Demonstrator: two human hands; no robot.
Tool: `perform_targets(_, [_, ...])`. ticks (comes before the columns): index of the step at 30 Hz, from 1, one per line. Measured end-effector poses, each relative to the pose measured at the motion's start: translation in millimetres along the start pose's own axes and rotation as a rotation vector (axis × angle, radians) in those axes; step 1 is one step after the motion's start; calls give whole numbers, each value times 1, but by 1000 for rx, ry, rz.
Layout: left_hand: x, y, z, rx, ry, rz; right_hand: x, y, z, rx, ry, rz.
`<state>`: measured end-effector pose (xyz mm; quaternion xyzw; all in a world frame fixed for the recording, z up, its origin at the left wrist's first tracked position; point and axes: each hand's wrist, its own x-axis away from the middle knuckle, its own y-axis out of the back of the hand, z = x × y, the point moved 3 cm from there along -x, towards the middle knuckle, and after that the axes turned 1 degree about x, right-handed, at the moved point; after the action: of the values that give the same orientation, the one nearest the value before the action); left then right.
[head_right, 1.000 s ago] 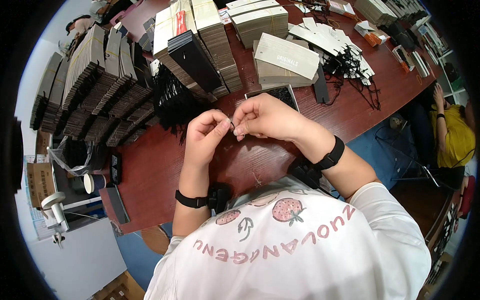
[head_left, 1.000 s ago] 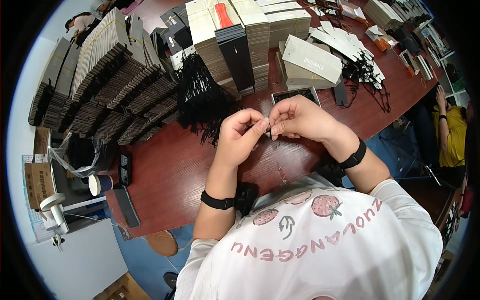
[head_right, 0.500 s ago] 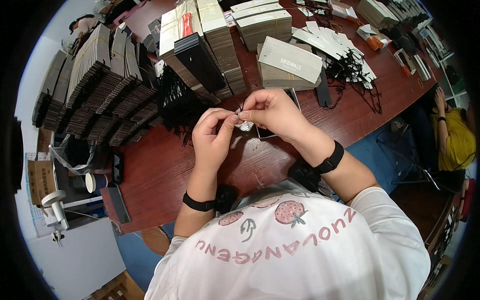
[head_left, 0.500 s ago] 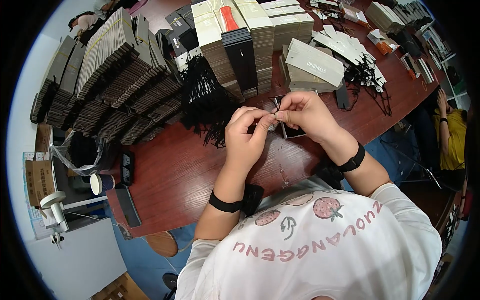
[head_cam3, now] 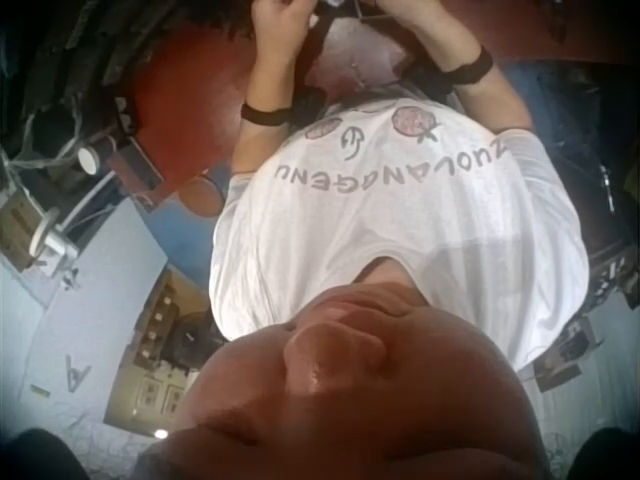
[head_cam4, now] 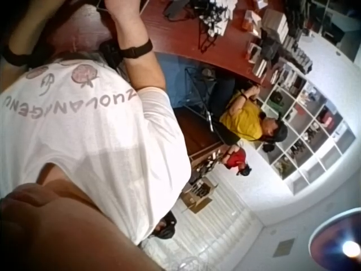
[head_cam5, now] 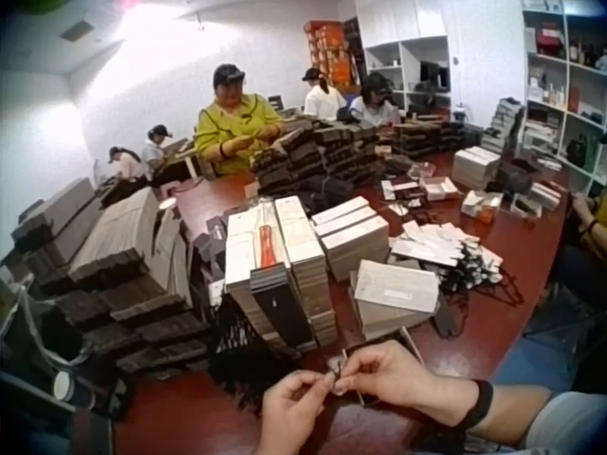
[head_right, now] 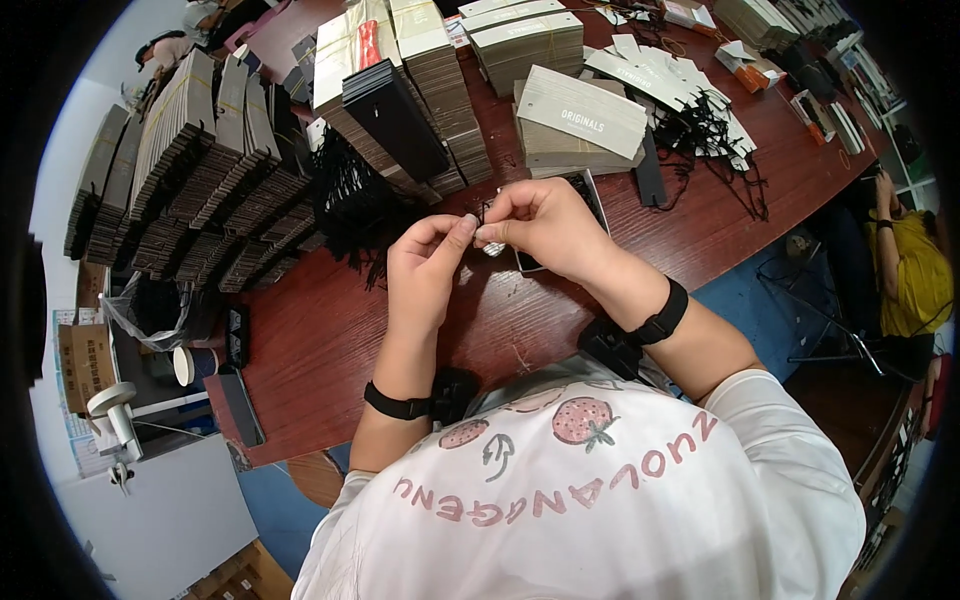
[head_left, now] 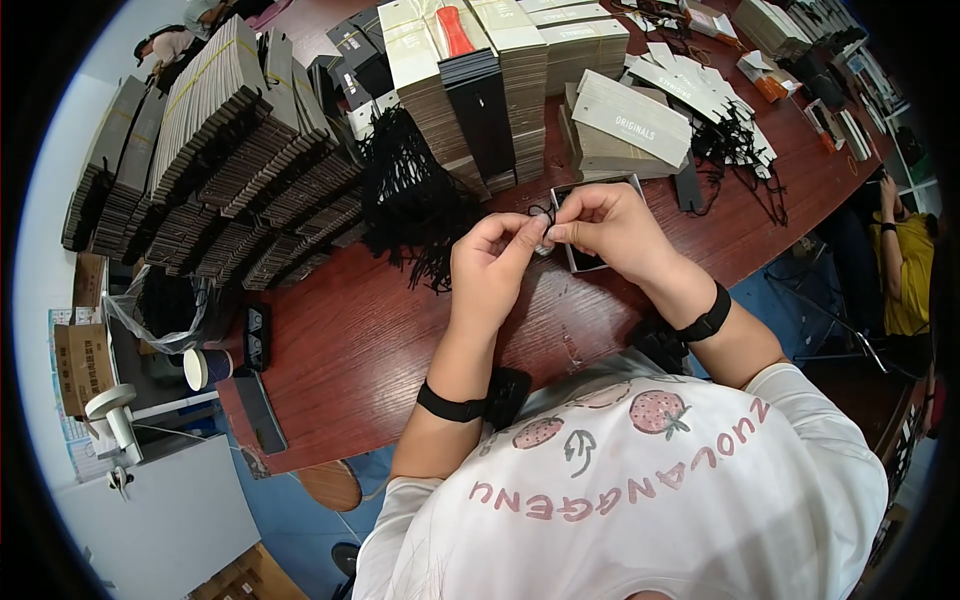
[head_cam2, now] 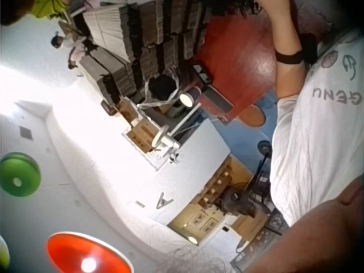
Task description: Assembling paper tags by threading black string loops through holes and bundling them.
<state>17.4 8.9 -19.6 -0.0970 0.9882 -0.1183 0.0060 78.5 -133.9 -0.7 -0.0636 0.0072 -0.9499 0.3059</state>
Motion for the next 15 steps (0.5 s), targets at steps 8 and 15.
perform_targets(8, [0, -1, 5, 80, -32, -44, -3, -1, -4, -294, -60, 72])
perform_targets(15, [2, -2, -5, -415, -439, -19, -8, 4, -10, -399, -119, 32])
